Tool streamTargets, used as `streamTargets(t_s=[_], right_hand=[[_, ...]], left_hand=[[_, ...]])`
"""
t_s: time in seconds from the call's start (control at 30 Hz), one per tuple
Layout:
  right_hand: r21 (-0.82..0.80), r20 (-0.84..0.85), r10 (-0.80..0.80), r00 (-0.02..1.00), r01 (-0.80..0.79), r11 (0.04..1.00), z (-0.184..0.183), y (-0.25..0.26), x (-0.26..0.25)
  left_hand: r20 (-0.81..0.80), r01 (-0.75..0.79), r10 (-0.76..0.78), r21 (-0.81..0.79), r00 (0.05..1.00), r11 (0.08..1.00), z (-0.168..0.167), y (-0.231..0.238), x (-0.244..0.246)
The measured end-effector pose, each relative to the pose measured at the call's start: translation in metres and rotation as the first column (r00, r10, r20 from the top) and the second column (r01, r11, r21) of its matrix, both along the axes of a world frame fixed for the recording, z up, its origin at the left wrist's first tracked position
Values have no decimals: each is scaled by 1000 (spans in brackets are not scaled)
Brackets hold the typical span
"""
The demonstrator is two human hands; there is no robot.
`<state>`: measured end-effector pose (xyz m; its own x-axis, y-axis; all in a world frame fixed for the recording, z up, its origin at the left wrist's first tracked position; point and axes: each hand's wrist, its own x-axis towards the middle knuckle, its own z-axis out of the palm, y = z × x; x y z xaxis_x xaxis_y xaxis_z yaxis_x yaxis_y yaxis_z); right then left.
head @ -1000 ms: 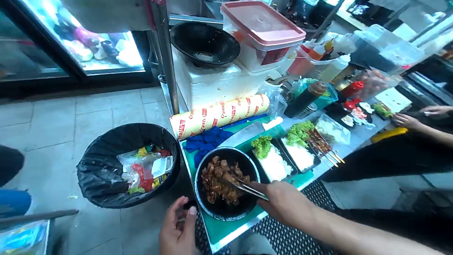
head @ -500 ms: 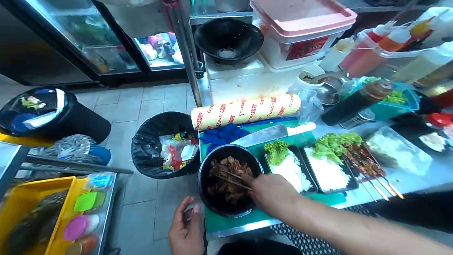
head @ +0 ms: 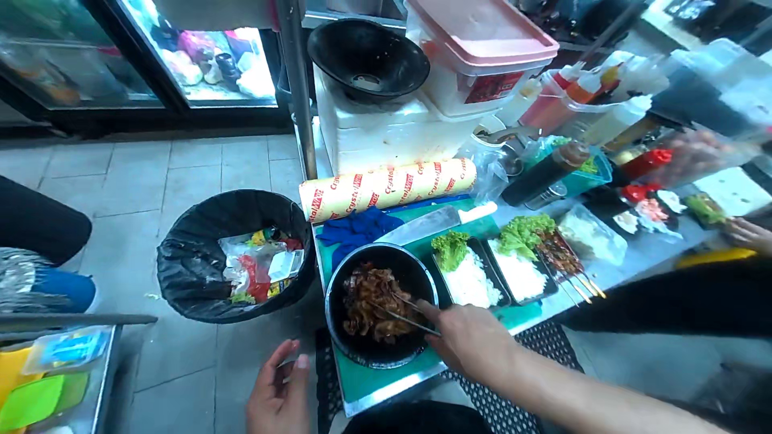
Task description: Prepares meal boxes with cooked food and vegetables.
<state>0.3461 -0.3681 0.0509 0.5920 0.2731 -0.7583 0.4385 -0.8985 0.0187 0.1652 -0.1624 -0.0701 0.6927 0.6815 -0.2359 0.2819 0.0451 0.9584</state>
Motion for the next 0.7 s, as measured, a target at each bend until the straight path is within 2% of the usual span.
streamTargets(t_s=[0.13, 0.43, 0.57, 0.63, 0.7], right_hand=[[37, 14, -11, 1000, 10, 999, -4, -14, 5], [209, 121, 46, 992, -71, 975, 47, -50, 9], [326, 254, 105, 962, -187, 927, 61, -92, 15], [309, 317, 141, 938, -243, 920, 67, -118, 22], [217, 335, 194, 922, -276, 936, 69, -142, 35]], left_hand=[[7, 15, -15, -17, 1000, 1000, 1, 8, -6], [-10, 1, -1, 4, 1000, 1000, -8, 7, -14], [-26, 2, -1, 42, 1000, 999, -9, -1, -14], [-23, -2, 3, 63, 1000, 998, -12, -8, -15], [-23, -20, 21, 69, 1000, 997, -12, -18, -14]])
